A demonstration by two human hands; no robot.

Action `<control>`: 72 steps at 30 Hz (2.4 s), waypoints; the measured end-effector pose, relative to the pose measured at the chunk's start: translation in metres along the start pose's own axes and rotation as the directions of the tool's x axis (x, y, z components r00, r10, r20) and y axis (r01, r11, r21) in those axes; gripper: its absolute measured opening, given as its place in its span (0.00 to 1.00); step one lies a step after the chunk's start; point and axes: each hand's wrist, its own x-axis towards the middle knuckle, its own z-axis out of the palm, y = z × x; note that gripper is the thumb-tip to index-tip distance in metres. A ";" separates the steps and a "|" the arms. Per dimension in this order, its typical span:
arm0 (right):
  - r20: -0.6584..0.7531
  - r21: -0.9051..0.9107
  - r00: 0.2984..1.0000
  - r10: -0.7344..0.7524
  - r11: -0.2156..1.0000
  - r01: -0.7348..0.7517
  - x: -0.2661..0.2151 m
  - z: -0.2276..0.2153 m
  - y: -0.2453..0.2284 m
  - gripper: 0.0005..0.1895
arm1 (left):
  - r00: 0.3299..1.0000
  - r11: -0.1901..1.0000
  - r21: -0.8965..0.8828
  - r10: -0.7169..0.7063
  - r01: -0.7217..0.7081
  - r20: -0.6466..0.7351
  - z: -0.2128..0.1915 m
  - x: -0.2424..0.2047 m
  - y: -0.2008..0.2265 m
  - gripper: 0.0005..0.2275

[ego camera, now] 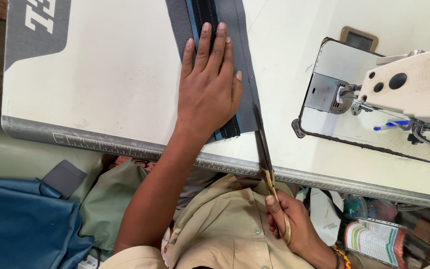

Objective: The person uses shears to trim the excess fabric along both sides of a zipper sewn onto a long strip of gray fabric. They hold the fabric steady with one hand while cutting with the other, then reposition the strip to continue trimming.

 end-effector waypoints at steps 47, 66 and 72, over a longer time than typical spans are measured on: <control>0.043 0.046 0.998 -0.037 0.998 0.035 0.021 -0.006 -0.026 0.30 | 0.999 1.000 -0.001 -0.027 0.027 0.038 -0.010 0.003 0.003 0.24; 0.051 0.030 0.998 -0.034 0.999 0.033 0.023 -0.010 -0.043 0.29 | 0.999 1.000 -0.010 -0.029 0.030 0.032 -0.013 0.005 0.003 0.24; 0.056 0.014 0.996 -0.073 0.997 0.072 0.041 -0.013 -0.059 0.31 | 0.999 0.998 -0.045 -0.034 0.036 0.040 -0.020 0.009 0.004 0.24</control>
